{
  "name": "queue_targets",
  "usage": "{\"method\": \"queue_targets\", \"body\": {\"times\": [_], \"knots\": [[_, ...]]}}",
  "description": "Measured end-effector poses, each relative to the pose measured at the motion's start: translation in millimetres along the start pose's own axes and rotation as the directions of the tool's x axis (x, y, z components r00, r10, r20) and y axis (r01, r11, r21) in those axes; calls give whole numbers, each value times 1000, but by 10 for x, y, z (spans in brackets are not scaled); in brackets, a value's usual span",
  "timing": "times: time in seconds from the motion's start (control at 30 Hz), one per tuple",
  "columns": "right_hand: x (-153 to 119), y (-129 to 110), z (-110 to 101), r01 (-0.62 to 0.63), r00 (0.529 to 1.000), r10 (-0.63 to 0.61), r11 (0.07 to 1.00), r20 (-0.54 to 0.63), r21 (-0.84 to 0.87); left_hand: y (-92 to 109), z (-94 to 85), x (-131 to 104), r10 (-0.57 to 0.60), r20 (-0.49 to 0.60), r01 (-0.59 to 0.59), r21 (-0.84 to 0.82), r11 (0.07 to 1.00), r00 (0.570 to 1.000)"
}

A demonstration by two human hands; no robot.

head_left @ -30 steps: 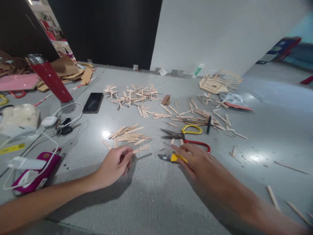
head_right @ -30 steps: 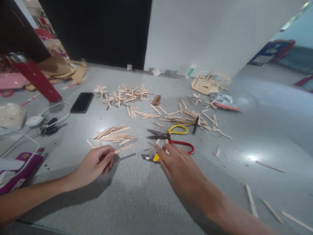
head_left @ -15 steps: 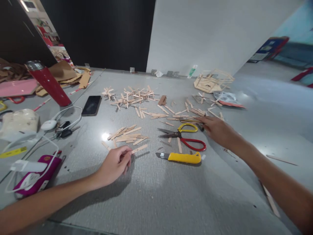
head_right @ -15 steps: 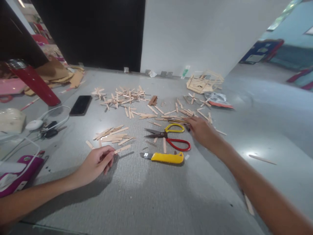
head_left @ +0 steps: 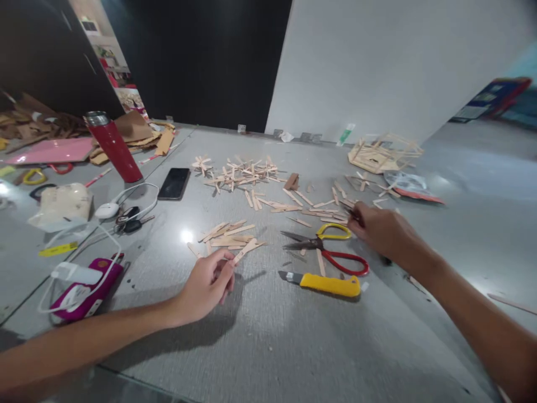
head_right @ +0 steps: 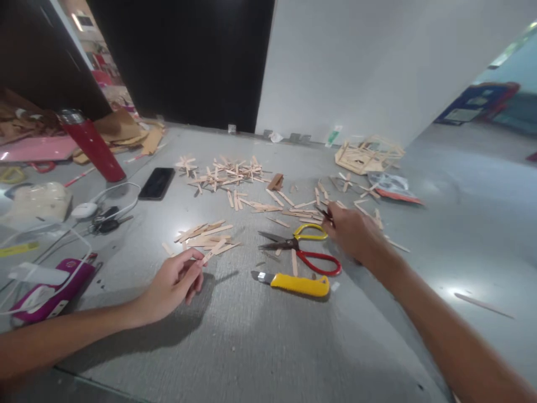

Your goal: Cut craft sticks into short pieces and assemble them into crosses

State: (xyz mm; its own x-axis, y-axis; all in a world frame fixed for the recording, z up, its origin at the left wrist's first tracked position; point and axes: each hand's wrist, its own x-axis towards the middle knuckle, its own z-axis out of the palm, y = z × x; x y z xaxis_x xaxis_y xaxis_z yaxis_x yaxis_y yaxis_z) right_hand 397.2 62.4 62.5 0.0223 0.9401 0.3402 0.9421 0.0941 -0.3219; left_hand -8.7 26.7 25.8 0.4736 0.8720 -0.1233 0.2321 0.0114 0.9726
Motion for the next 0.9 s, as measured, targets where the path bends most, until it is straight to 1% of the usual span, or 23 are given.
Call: {"method": "queue_targets", "body": {"times": [0.07,0.1,0.17,0.2,0.23,0.27,0.3,0.33,0.37,0.47,0.57,0.63,0.7,0.8,0.83,0.9], "knots": [[-142,-219,-17,21,997,-10,988,-73,154,4,6,-7,7,-5,-7,-3,1000,1000],[-226,-356,-13,36,996,-15,971,-88,238,5,10,-10,7,-7,-7,-3,1000,1000],[-398,-660,13,78,993,-38,912,-108,404,10,17,-17,2,-9,-2,-5,1000,1000],[-476,-813,31,100,992,-35,792,-119,602,13,19,-20,2,-9,-2,-5,1000,1000],[-545,-956,50,105,993,-31,675,-114,730,15,21,-23,2,-9,-2,-6,1000,1000],[-604,-1080,69,118,992,-30,583,-124,804,17,22,-25,3,-11,-3,-7,1000,1000],[-653,-1181,88,129,991,-36,519,-129,845,17,21,-26,4,-12,-4,-8,1000,1000],[-693,-1256,107,130,991,-41,483,-126,866,15,20,-27,3,-12,-3,-8,1000,1000],[-725,-1305,128,137,991,-56,469,-125,873,10,17,-26,1,-14,-1,-8,1000,1000],[-792,-1355,206,156,987,-111,482,-117,862,-15,8,-23,-1,-5,1,-8,1000,1000],[-825,-1384,306,164,984,-151,541,-97,825,-29,5,-20,18,4,-18,-16,1000,1000],[-834,-1430,372,174,977,-202,571,-68,802,-20,4,-17,42,-5,-42,13,999,999],[-838,-1479,431,225,960,-271,594,-71,772,-4,-1,-9,72,-23,-70,97,993,997],[-864,-1510,516,353,919,-373,632,-129,690,9,-13,10,100,-20,-93,225,970,995],[-882,-1507,547,379,910,-389,648,-142,660,8,-16,18,100,-13,-93,245,965,995],[-929,-1485,613,392,908,-394,675,-143,625,0,-20,33,96,4,-93,257,962,995]]}}
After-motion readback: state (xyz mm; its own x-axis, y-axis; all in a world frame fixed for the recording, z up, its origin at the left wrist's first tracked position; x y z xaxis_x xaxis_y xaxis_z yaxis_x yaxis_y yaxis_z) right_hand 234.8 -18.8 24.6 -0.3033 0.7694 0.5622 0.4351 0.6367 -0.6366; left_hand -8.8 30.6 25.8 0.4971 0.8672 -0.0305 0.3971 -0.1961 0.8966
